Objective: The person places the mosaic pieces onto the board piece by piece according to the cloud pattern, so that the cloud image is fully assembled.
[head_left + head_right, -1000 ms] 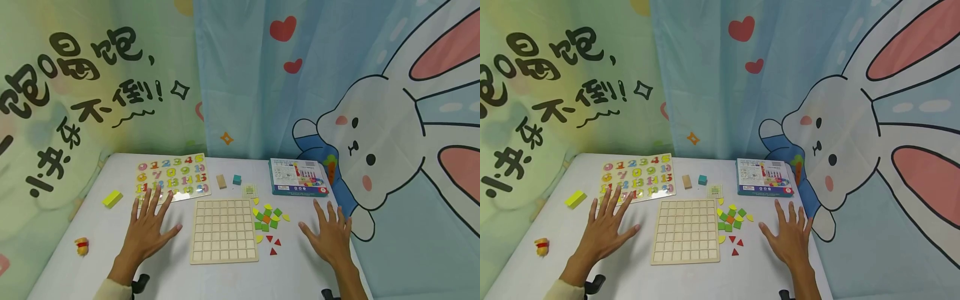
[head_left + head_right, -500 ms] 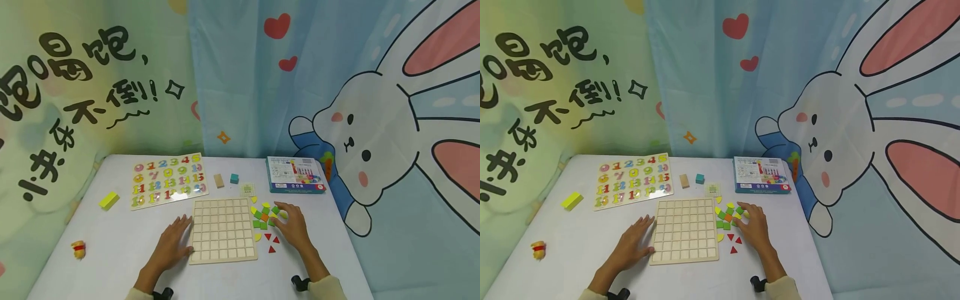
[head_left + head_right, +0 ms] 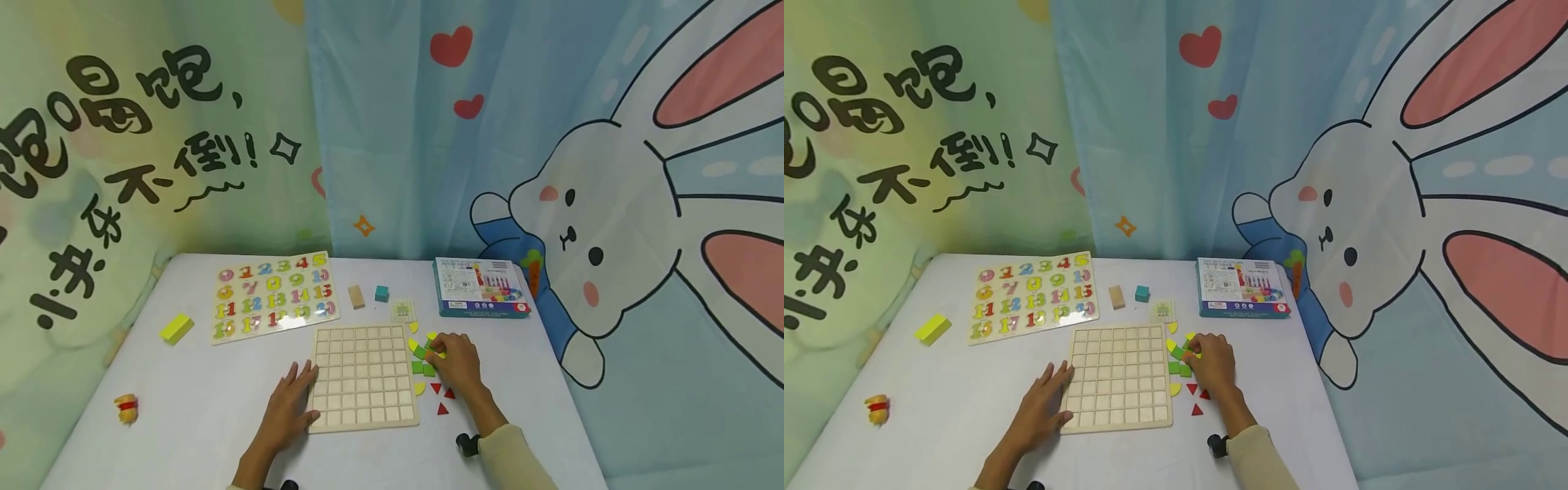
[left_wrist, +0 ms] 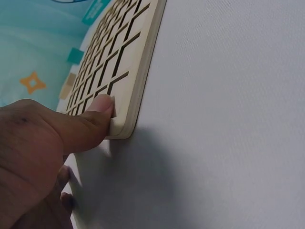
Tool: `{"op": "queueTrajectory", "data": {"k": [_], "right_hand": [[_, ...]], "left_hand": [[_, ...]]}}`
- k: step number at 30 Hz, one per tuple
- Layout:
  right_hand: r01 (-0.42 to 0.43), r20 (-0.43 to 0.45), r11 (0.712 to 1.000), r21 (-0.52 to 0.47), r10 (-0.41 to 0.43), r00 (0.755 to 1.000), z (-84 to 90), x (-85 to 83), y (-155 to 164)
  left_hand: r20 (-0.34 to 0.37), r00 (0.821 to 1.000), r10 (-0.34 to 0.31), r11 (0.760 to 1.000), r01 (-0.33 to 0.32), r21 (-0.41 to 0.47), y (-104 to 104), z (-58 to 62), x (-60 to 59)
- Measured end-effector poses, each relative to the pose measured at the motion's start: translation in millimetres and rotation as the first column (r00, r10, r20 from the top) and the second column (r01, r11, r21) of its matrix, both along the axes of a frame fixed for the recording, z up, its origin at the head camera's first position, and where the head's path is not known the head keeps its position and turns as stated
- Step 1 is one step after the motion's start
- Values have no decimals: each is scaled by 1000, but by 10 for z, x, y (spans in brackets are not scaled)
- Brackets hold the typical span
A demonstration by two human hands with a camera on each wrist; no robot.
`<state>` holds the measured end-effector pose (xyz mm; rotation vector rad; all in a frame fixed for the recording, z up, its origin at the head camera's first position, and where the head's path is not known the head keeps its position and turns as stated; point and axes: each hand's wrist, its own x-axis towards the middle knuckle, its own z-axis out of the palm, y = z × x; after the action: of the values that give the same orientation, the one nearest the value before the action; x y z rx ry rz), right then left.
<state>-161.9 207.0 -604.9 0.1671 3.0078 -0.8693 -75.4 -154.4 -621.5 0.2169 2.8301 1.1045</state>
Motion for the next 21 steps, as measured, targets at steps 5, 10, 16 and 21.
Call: {"op": "queueTrajectory", "data": {"k": [5,10,16,21], "right_hand": [[15,26,998,56,-16,1000,18,23,-83],[-15,56,996,93,10,998,59,51,-129],[-9,46,995,98,4,999,82,75,-144],[25,-40,999,34,-23,999,102,123,-214]], "left_hand": [[2,1000,-10,1000,10,3,-3,3,18],[5,1000,-12,1000,12,10,-5,-3,26],[-23,1000,-19,1000,19,-2,5,-15,20],[-41,999,-21,1000,21,-8,1,6,30]]}}
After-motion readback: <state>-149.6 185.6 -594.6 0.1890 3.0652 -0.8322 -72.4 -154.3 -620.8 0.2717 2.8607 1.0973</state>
